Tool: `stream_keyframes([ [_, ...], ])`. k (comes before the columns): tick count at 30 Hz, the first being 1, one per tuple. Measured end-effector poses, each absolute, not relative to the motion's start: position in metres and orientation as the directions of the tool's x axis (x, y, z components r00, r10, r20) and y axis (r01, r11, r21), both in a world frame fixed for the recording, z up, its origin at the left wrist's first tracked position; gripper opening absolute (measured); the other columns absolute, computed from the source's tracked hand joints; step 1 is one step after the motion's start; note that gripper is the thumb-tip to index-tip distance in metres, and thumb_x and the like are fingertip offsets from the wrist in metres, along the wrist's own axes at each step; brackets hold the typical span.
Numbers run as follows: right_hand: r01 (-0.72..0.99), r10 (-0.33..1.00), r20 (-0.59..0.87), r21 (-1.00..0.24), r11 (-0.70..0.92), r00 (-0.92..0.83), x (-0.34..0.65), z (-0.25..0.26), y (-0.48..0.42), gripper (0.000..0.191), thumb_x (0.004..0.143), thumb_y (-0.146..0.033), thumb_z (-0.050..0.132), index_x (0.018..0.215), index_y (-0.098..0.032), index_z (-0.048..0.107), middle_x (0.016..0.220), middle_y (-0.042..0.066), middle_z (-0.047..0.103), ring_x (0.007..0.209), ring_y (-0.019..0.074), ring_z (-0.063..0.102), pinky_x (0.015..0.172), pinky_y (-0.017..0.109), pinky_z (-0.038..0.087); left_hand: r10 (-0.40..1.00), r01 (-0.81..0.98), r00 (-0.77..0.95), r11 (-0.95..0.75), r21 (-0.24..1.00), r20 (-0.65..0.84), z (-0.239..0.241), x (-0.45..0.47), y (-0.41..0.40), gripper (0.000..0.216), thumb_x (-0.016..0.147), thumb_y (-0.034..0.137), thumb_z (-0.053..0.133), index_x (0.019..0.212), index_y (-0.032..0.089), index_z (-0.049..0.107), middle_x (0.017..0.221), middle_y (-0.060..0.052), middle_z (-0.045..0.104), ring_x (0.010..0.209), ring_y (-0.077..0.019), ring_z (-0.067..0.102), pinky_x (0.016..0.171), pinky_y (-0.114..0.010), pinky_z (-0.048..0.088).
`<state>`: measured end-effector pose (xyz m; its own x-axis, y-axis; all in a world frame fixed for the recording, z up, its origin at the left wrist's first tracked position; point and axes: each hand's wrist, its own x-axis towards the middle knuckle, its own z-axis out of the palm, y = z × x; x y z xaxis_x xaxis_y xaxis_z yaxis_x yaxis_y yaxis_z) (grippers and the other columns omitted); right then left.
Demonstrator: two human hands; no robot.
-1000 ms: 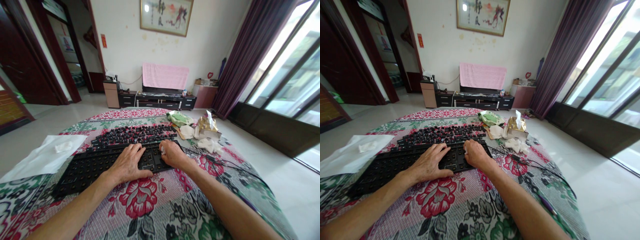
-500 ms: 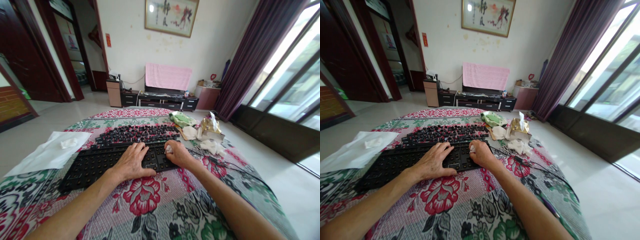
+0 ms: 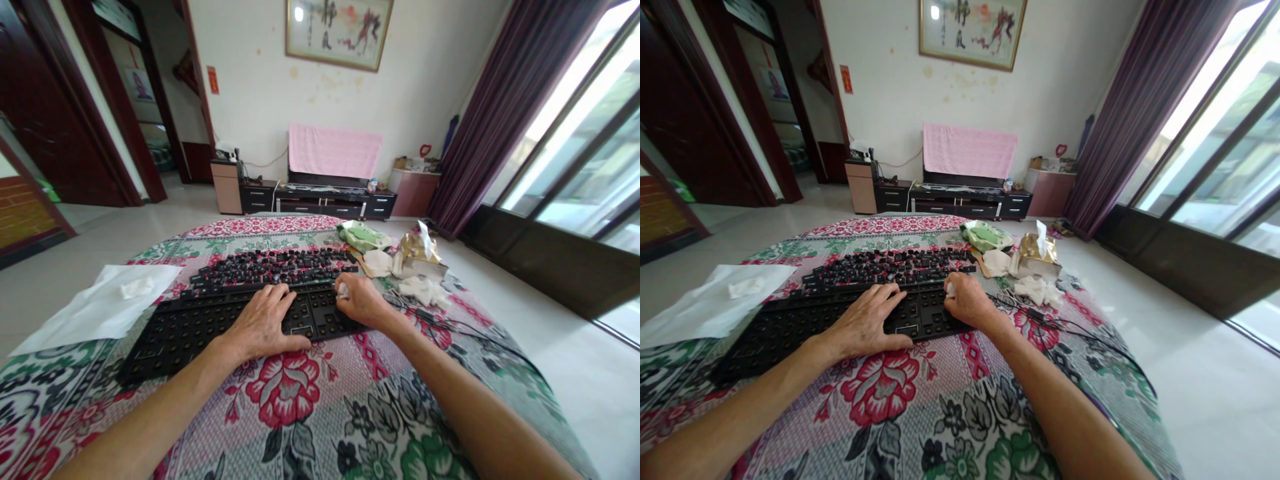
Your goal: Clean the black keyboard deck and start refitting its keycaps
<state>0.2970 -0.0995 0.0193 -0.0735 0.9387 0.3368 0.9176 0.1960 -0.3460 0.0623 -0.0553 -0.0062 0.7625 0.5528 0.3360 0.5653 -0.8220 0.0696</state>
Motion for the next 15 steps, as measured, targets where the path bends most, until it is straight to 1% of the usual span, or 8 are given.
stream_keyframes([
  [2,0.899,0.939,0.344,-0.411,0.152,-0.002,0.302,0.021,-0.101,0.013,0.064,-0.015,0.052,0.077,-0.016,0.057,0.064,0.000,0.055,0.058,0.0112,0.048,0.057,0.021,0.034,0.552,0.565,0.763,-0.822,0.067,0.335,-0.006,0.062,-0.055,0.088,0.063,0.078,0.044,0.119,0.012,0.051,0.120,-0.014,0.047,0.104,-0.0290,0.044,0.092,-0.043,0.039],
  [4,0.868,0.950,0.310,-0.478,0.133,0.026,0.303,0.022,-0.102,0.011,0.067,-0.019,0.054,0.077,-0.017,0.058,0.060,-0.002,0.053,0.054,0.0097,0.046,0.054,0.021,0.033,0.552,0.565,0.763,-0.823,0.069,0.338,-0.006,0.062,-0.055,0.087,0.063,0.078,0.045,0.120,0.012,0.051,0.121,-0.013,0.047,0.104,-0.0291,0.043,0.093,-0.042,0.038],
  [8,0.809,0.967,0.249,-0.558,0.186,-0.050,0.290,0.020,-0.106,0.012,0.070,-0.024,0.057,0.079,-0.017,0.060,0.060,-0.003,0.054,0.053,0.0085,0.045,0.052,0.020,0.033,0.555,0.566,0.760,-0.821,0.076,0.338,-0.007,0.062,-0.055,0.087,0.063,0.077,0.046,0.121,0.013,0.050,0.121,-0.013,0.047,0.106,-0.0290,0.043,0.094,-0.042,0.038],
  [11,0.779,0.963,0.255,-0.584,0.229,-0.092,0.276,0.017,-0.106,0.012,0.072,-0.026,0.057,0.080,-0.017,0.060,0.060,-0.004,0.055,0.054,0.0083,0.046,0.053,0.019,0.033,0.553,0.562,0.764,-0.823,0.077,0.334,-0.007,0.062,-0.055,0.087,0.062,0.077,0.046,0.121,0.013,0.050,0.121,-0.013,0.047,0.106,-0.0287,0.043,0.093,-0.042,0.038],
  [15,0.783,0.945,0.298,-0.551,0.287,-0.137,0.268,0.015,-0.106,0.008,0.070,-0.020,0.058,0.077,-0.017,0.061,0.062,-0.003,0.056,0.057,0.0084,0.048,0.056,0.019,0.034,0.550,0.560,0.761,-0.825,0.078,0.344,-0.008,0.063,-0.054,0.087,0.062,0.078,0.045,0.120,0.013,0.050,0.121,-0.013,0.047,0.106,-0.0290,0.043,0.093,-0.043,0.038],
])
